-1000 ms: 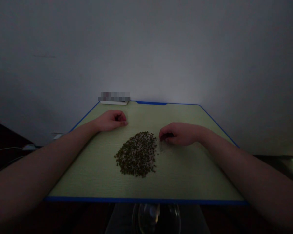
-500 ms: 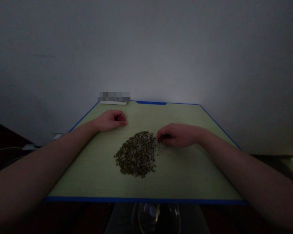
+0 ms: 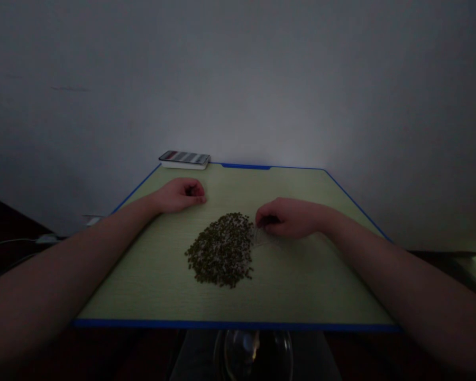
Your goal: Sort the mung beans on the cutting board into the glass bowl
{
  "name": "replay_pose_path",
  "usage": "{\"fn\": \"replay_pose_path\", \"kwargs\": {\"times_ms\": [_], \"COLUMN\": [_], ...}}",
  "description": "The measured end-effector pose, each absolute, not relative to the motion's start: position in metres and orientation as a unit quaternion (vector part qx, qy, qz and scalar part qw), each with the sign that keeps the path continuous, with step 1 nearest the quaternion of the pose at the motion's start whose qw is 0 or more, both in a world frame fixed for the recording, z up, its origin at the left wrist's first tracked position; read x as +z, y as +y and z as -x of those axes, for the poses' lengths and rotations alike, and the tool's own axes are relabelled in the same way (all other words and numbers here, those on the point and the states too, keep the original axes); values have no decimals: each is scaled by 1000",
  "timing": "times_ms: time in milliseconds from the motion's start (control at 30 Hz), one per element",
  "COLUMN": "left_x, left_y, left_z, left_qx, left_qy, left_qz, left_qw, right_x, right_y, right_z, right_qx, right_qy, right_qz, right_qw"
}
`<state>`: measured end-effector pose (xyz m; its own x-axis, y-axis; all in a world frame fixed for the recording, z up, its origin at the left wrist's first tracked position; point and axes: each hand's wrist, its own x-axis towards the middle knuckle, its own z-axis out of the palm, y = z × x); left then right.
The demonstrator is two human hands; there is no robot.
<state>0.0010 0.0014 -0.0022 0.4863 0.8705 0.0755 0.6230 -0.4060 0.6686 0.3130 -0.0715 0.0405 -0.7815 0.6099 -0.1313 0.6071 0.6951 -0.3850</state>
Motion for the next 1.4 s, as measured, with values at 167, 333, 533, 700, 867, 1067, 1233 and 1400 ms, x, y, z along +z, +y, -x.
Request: {"fn": "replay_pose_path", "kwargs": {"times_ms": [167, 333, 533, 700, 867, 1067, 1233, 1400], "left_x": [-2, 1, 0, 2, 1, 0, -3, -2], "left_y": [1, -2, -1, -2, -1, 0, 2, 1], "left_z": [-2, -4, -4, -5, -4, -3, -2, -2], "left_qx": [216, 211, 217, 206, 204, 204, 208, 203], "left_qy": [457, 470, 462, 476, 470, 470, 469, 473], "left_qz": [-812, -807, -809, -806, -813, -811, -812, -812], "left_qw": [290, 288, 292, 284, 276, 282, 279, 274], "right_x": [41, 41, 42, 44, 43, 40, 44, 50], "right_y": [-70, -70, -74, -76, -76, -77, -80, -81], "right_z": [-314, -313, -308, -310, -309, -303, -306, -311], "right_qx": [189, 179, 190, 229, 228, 215, 223, 235], "right_qy": [-916, -917, -923, -926, -929, -939, -944, -943], "right_qz": [354, 356, 334, 300, 291, 268, 243, 233], "right_qw": [-1, 3, 1, -5, 11, 31, 8, -17]}}
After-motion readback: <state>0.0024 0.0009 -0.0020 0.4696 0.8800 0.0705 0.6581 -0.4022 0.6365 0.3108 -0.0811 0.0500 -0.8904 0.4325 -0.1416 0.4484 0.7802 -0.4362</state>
